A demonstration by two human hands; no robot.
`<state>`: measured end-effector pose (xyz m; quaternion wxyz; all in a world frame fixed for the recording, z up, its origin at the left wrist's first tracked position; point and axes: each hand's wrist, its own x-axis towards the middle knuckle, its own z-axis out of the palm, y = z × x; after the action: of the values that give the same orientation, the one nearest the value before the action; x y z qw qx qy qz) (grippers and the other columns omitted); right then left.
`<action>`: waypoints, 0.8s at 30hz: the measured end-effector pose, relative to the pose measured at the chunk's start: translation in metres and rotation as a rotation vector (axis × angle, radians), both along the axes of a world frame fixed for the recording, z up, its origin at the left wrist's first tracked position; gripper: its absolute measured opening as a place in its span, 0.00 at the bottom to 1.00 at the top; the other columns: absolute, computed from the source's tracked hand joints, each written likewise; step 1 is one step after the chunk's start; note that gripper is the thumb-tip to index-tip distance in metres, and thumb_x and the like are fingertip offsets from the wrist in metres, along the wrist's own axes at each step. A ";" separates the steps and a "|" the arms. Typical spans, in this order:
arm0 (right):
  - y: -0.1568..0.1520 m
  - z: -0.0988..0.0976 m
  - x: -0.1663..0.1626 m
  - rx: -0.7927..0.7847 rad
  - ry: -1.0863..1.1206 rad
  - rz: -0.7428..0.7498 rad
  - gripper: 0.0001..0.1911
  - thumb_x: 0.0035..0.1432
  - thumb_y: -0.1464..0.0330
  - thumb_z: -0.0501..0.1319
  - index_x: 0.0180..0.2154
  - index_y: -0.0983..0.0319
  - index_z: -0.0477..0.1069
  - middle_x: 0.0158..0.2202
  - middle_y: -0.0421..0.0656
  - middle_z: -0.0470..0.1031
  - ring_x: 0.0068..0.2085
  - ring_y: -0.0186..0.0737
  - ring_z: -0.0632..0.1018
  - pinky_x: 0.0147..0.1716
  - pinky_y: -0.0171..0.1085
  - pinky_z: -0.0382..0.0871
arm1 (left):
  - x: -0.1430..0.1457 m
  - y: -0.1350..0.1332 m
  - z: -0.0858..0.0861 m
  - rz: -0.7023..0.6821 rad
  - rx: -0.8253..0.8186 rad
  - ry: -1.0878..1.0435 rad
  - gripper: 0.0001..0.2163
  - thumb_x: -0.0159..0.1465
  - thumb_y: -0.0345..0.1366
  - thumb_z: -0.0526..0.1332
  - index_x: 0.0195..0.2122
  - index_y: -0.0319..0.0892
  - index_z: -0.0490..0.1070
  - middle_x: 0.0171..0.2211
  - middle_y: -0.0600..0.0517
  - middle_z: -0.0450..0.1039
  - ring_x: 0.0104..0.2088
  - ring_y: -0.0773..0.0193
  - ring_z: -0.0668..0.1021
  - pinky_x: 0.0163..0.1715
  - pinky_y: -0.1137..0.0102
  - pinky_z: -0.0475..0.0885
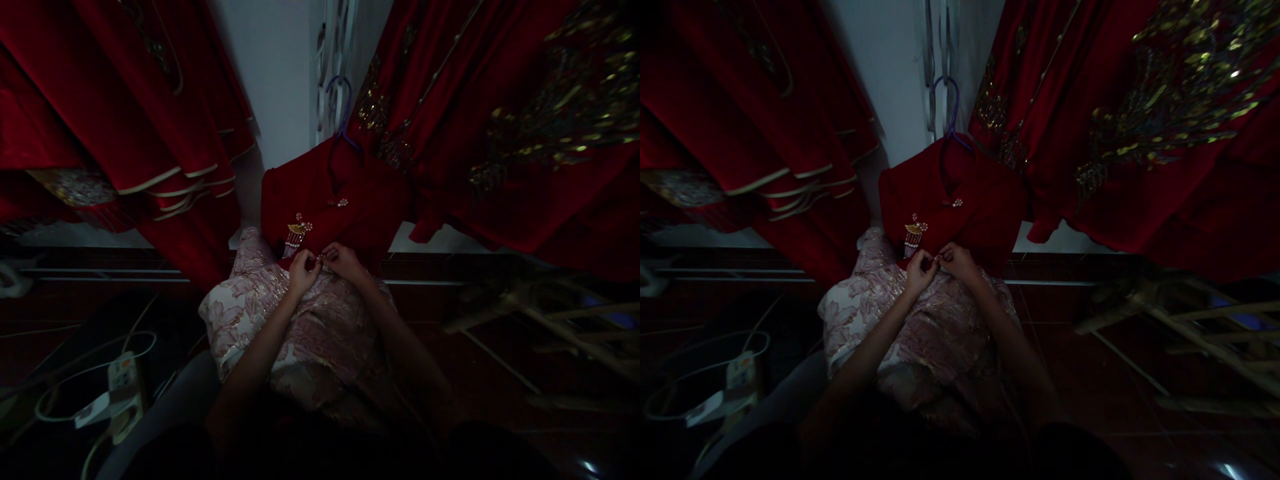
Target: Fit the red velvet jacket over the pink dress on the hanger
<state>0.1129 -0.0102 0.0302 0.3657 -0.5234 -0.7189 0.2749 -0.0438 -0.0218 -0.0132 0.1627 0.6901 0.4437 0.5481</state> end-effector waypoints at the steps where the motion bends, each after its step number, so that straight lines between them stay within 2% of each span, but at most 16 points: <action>1: -0.001 0.001 -0.001 -0.004 -0.001 -0.004 0.10 0.49 0.69 0.64 0.37 0.63 0.72 0.30 0.41 0.76 0.31 0.32 0.76 0.33 0.31 0.70 | 0.000 0.000 -0.001 -0.001 -0.007 -0.004 0.03 0.60 0.34 0.58 0.31 0.43 0.64 0.29 0.54 0.68 0.33 0.65 0.71 0.36 0.70 0.66; 4: -0.003 0.004 -0.003 -0.009 0.000 -0.016 0.11 0.48 0.69 0.64 0.36 0.64 0.72 0.29 0.41 0.76 0.30 0.32 0.76 0.32 0.31 0.70 | -0.001 -0.001 -0.001 0.000 -0.042 -0.029 0.03 0.60 0.34 0.59 0.31 0.43 0.65 0.29 0.54 0.68 0.32 0.65 0.72 0.36 0.71 0.66; 9: -0.006 0.015 0.005 -0.038 0.005 -0.001 0.11 0.45 0.68 0.66 0.34 0.64 0.73 0.29 0.41 0.76 0.30 0.32 0.76 0.31 0.30 0.69 | 0.001 0.000 0.006 -0.030 -0.110 -0.151 0.06 0.61 0.38 0.60 0.33 0.42 0.67 0.29 0.54 0.70 0.32 0.66 0.73 0.37 0.71 0.67; 13: -0.006 0.025 0.021 -0.115 0.011 0.141 0.11 0.45 0.68 0.66 0.34 0.64 0.74 0.27 0.39 0.76 0.30 0.31 0.75 0.31 0.30 0.69 | 0.001 0.020 0.020 0.011 -0.128 -0.375 0.10 0.64 0.42 0.57 0.43 0.43 0.69 0.35 0.51 0.74 0.36 0.65 0.76 0.41 0.70 0.69; 17: -0.007 0.033 0.033 -0.183 0.048 0.216 0.12 0.45 0.66 0.67 0.34 0.64 0.74 0.29 0.40 0.77 0.30 0.31 0.76 0.30 0.30 0.69 | 0.006 0.045 0.040 -0.006 -0.104 -0.574 0.13 0.62 0.45 0.60 0.42 0.43 0.74 0.43 0.49 0.76 0.45 0.63 0.76 0.51 0.67 0.67; 21: -0.009 0.038 0.036 -0.187 0.075 0.232 0.11 0.46 0.66 0.66 0.33 0.64 0.73 0.29 0.41 0.78 0.30 0.32 0.77 0.31 0.31 0.70 | 0.011 0.052 0.052 -0.102 -0.265 -0.841 0.16 0.58 0.46 0.65 0.43 0.43 0.75 0.47 0.48 0.76 0.43 0.63 0.77 0.43 0.69 0.71; 24: -0.008 0.038 0.036 -0.183 0.066 0.232 0.11 0.46 0.66 0.66 0.33 0.64 0.74 0.30 0.41 0.78 0.30 0.32 0.77 0.31 0.31 0.70 | 0.010 0.049 0.055 -0.205 -0.407 -0.996 0.16 0.59 0.47 0.63 0.44 0.44 0.76 0.50 0.48 0.75 0.44 0.64 0.78 0.41 0.71 0.72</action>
<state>0.1489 -0.0186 0.0681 0.3059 -0.4587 -0.7341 0.3965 -0.0343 0.0269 0.0416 0.5358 0.3414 0.3406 0.6931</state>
